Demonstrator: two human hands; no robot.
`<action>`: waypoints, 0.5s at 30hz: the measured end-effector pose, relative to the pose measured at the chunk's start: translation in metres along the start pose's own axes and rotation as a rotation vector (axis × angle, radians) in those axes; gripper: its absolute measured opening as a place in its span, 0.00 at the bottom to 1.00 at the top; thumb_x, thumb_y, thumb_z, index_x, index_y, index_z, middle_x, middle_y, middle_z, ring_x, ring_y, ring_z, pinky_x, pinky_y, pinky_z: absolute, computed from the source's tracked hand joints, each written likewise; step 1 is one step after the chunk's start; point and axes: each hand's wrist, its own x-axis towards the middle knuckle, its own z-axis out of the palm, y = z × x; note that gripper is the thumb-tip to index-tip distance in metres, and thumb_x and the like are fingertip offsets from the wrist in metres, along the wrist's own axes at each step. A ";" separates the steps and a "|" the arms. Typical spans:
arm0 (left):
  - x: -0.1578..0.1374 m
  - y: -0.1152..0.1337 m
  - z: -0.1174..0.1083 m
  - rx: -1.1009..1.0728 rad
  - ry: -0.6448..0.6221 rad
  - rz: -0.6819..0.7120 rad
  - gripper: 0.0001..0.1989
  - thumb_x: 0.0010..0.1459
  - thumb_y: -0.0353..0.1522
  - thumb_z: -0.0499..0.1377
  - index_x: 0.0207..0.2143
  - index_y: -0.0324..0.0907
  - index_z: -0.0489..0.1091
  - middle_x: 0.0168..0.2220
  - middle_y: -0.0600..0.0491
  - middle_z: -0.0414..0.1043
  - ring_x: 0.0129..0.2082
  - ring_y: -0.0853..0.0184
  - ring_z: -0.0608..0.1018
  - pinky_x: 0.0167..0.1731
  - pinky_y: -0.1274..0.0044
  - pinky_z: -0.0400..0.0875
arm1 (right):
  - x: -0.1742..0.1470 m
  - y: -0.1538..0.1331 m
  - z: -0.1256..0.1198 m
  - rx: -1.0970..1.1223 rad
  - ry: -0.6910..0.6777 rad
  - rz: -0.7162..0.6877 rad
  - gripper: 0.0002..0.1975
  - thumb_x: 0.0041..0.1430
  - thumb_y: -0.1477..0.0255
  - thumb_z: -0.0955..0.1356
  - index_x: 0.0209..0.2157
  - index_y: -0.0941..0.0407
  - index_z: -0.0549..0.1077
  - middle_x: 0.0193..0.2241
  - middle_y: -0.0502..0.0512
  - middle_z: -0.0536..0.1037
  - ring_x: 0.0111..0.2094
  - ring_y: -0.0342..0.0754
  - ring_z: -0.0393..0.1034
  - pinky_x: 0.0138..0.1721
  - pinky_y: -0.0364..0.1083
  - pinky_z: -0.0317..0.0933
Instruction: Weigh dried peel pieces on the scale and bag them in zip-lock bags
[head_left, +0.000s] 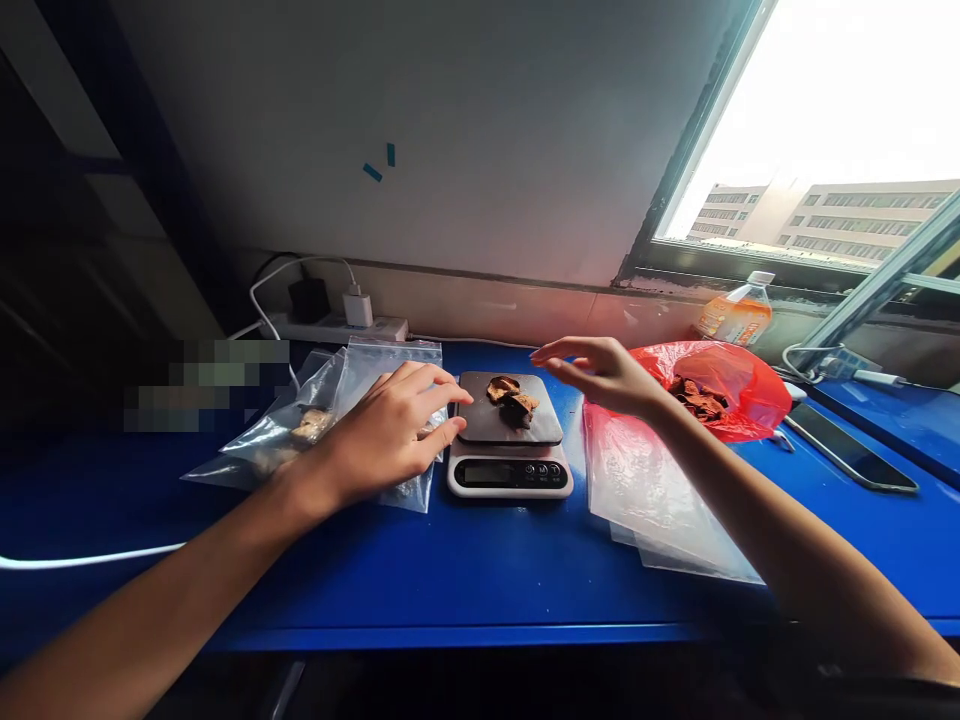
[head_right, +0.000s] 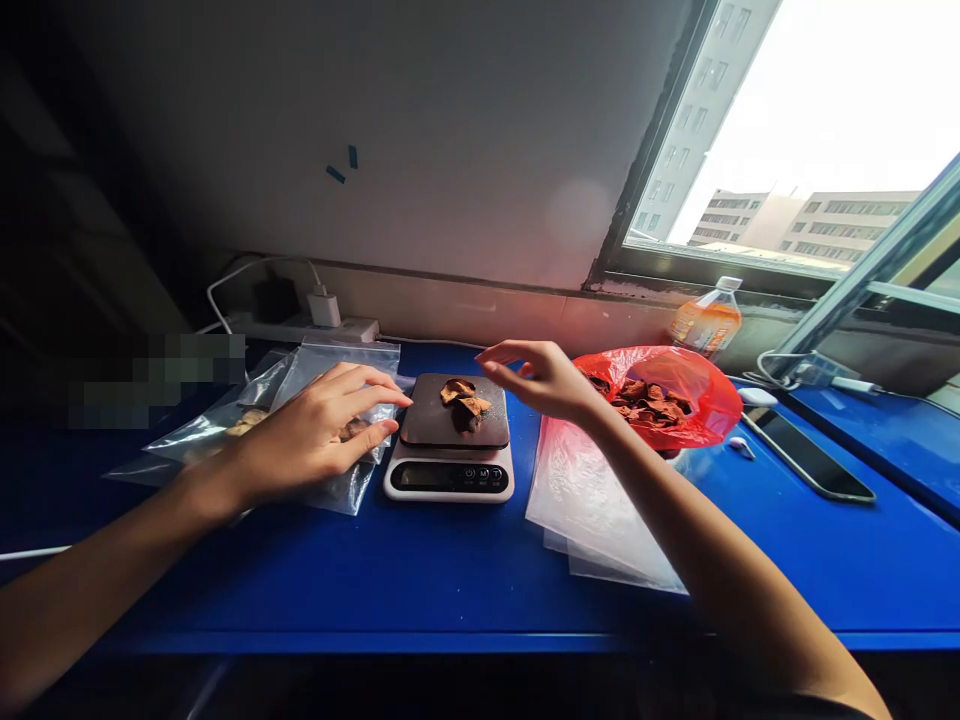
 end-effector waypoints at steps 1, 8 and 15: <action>0.000 0.000 -0.001 0.002 -0.005 -0.002 0.14 0.65 0.35 0.54 0.47 0.41 0.75 0.49 0.45 0.74 0.54 0.55 0.72 0.55 0.60 0.66 | -0.006 -0.002 -0.010 -0.008 0.059 0.001 0.16 0.61 0.58 0.67 0.42 0.53 0.81 0.42 0.56 0.83 0.43 0.50 0.77 0.43 0.49 0.68; 0.000 -0.006 0.002 0.009 0.021 0.008 0.14 0.65 0.36 0.53 0.46 0.42 0.75 0.49 0.46 0.74 0.54 0.57 0.71 0.55 0.60 0.67 | -0.075 0.050 -0.104 0.103 0.523 0.104 0.07 0.52 0.66 0.73 0.31 0.55 0.79 0.28 0.55 0.81 0.30 0.46 0.74 0.34 0.46 0.67; 0.002 -0.014 0.007 0.038 0.042 0.022 0.16 0.64 0.39 0.52 0.45 0.44 0.76 0.48 0.48 0.75 0.53 0.56 0.73 0.53 0.61 0.70 | -0.102 0.124 -0.132 -0.250 0.329 0.596 0.09 0.53 0.69 0.67 0.31 0.59 0.78 0.26 0.57 0.80 0.27 0.47 0.70 0.29 0.45 0.63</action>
